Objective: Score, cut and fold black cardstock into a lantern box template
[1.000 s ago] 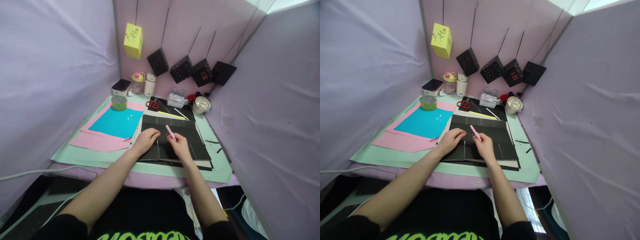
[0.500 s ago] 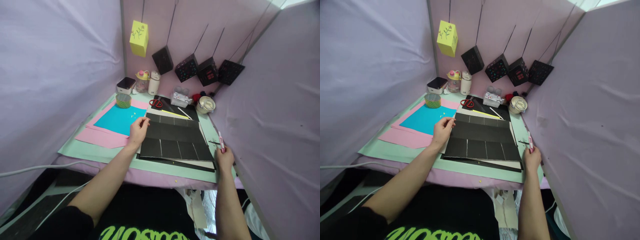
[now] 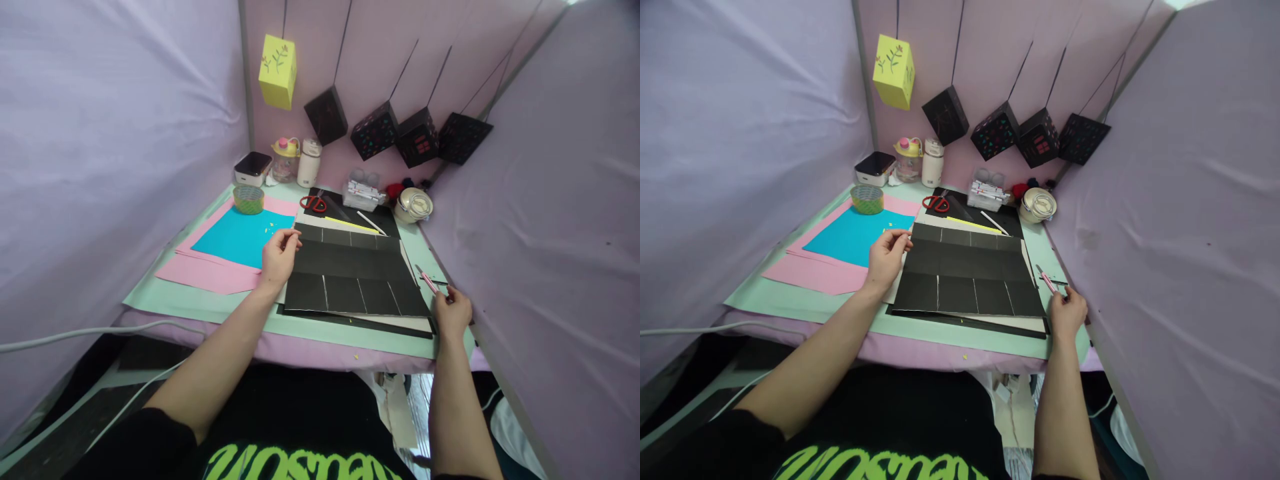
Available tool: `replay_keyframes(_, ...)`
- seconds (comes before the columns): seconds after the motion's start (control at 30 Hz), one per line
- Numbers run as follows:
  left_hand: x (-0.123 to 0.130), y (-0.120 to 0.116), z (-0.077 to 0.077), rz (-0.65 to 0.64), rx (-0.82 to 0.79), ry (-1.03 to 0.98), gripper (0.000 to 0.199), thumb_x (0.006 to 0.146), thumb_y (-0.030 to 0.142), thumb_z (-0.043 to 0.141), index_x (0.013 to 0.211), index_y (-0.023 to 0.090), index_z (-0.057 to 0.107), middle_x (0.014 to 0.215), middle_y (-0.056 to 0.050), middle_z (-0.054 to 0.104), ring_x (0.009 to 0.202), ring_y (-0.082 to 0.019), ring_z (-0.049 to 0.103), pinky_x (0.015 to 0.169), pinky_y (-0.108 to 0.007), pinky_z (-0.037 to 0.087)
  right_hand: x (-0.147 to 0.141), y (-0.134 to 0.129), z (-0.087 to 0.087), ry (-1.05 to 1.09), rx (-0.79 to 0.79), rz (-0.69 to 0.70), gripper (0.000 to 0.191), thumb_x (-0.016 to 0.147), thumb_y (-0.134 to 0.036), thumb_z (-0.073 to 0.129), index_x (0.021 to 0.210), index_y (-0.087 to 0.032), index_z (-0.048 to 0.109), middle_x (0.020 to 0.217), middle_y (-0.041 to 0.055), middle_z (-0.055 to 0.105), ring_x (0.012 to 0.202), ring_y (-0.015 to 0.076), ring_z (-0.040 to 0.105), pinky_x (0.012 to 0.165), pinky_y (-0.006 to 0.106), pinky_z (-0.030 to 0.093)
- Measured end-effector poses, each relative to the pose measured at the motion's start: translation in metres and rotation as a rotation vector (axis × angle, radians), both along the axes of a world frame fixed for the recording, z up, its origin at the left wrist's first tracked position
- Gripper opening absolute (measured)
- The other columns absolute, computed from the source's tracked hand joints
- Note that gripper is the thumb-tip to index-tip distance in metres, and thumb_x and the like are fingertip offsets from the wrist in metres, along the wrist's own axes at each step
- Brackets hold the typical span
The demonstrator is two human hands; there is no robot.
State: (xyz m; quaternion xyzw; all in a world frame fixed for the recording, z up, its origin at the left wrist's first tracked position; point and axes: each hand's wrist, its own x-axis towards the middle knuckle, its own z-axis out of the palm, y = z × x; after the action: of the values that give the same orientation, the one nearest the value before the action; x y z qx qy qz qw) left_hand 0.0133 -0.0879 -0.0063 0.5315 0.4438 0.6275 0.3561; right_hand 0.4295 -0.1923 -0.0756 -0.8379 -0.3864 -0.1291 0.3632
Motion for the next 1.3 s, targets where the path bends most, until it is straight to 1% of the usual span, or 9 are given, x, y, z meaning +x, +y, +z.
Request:
replay_keyframes(0.23,-0.002,-0.004,0.007,0.064,0.037,-0.002,0.013,0.084,0.027,0.056,0.089,0.018,0.064,0.075,-0.001,0.064,0.071,-0.013,0.061,0.071,-0.026,0.05,-0.001,-0.003,0.004,0.025,0.07,-0.03,0.039,0.077,-0.04,0.046,0.086,-0.011,0.07,0.091,0.0171,0.068,0.092,0.0298,0.057,0.088,0.042,0.041)
replay_keyframes(0.4,-0.002,-0.006,0.007,-0.005,-0.016,0.049,0.027,0.087,0.04,0.056,0.075,0.018,0.066,0.069,-0.002,0.065,0.066,-0.015,0.061,0.066,-0.027,0.049,-0.004,-0.005,0.008,0.076,0.065,-0.048,0.05,0.082,-0.052,0.039,0.067,-0.013,0.067,0.077,0.0166,0.068,0.079,0.0276,0.057,0.077,0.039,0.042)
replay_keyframes(0.53,0.0,-0.007,0.001,-0.105,-0.007,0.185,0.034,0.091,0.045,0.051,0.079,0.018,0.069,0.073,-0.003,0.069,0.07,-0.017,0.065,0.069,-0.028,0.05,-0.006,-0.005,0.01,0.113,0.057,-0.056,0.055,0.084,-0.052,0.036,0.072,-0.011,0.071,0.071,0.0165,0.067,0.075,0.0273,0.057,0.073,0.038,0.04)
replay_keyframes(0.77,0.003,-0.013,0.0,-0.315,0.101,0.602,0.032,0.088,0.048,0.055,0.103,0.022,0.069,0.105,-0.005,0.071,0.095,-0.022,0.066,0.083,-0.032,0.05,-0.008,-0.004,0.01,0.152,0.064,-0.043,0.059,0.086,-0.052,0.032,0.075,-0.01,0.072,0.077,0.0183,0.07,0.077,0.0272,0.058,0.073,0.037,0.04)
replay_keyframes(0.83,0.003,-0.014,-0.002,-0.476,0.144,0.737,0.047,0.084,0.054,0.058,0.119,0.023,0.063,0.124,-0.008,0.064,0.113,-0.025,0.06,0.096,-0.036,0.047,-0.01,-0.004,0.013,0.153,0.066,-0.04,0.06,0.086,-0.052,0.031,0.077,-0.009,0.072,0.08,0.0194,0.07,0.078,0.0276,0.059,0.075,0.037,0.041)
replay_keyframes(0.93,0.003,-0.014,-0.009,-0.636,0.175,0.995,0.073,0.077,0.065,0.062,0.137,0.026,0.05,0.147,-0.01,0.044,0.137,-0.03,0.038,0.113,-0.047,0.028,-0.017,-0.005,0.021,0.133,0.062,-0.012,0.059,0.087,-0.049,0.03,0.084,-0.007,0.072,0.089,0.0213,0.07,0.087,0.0286,0.059,0.081,0.038,0.041)
replay_keyframes(1.03,0.003,-0.013,-0.016,-0.67,0.181,1.192,0.082,0.072,0.073,0.06,0.139,0.028,0.048,0.154,-0.01,0.033,0.143,-0.031,0.026,0.116,-0.052,0.016,-0.03,-0.003,0.032,0.118,0.004,0.098,0.051,0.086,-0.045,0.036,0.091,-0.009,0.072,0.097,0.018,0.07,0.093,0.0266,0.06,0.085,0.034,0.042)
replay_keyframes(1.17,0.003,-0.013,-0.019,-0.665,0.195,1.272,0.083,0.072,0.077,0.056,0.138,0.028,0.05,0.156,-0.008,0.03,0.144,-0.03,0.023,0.117,-0.049,0.014,-0.052,0.014,0.046,0.146,-0.17,0.282,0.035,0.084,-0.037,0.048,0.099,-0.016,0.073,0.106,0.0112,0.071,0.097,0.0227,0.062,0.088,0.029,0.042)
replay_keyframes(1.3,0.002,-0.013,-0.019,-0.657,0.202,1.273,0.083,0.072,0.078,0.056,0.138,0.028,0.05,0.155,-0.008,0.03,0.144,-0.029,0.024,0.117,-0.048,0.015,-0.066,0.038,0.054,0.221,-0.343,0.295,0.031,0.08,-0.032,0.056,0.099,-0.013,0.073,0.095,0.0129,0.072,0.091,0.0252,0.065,0.082,0.031,0.044)
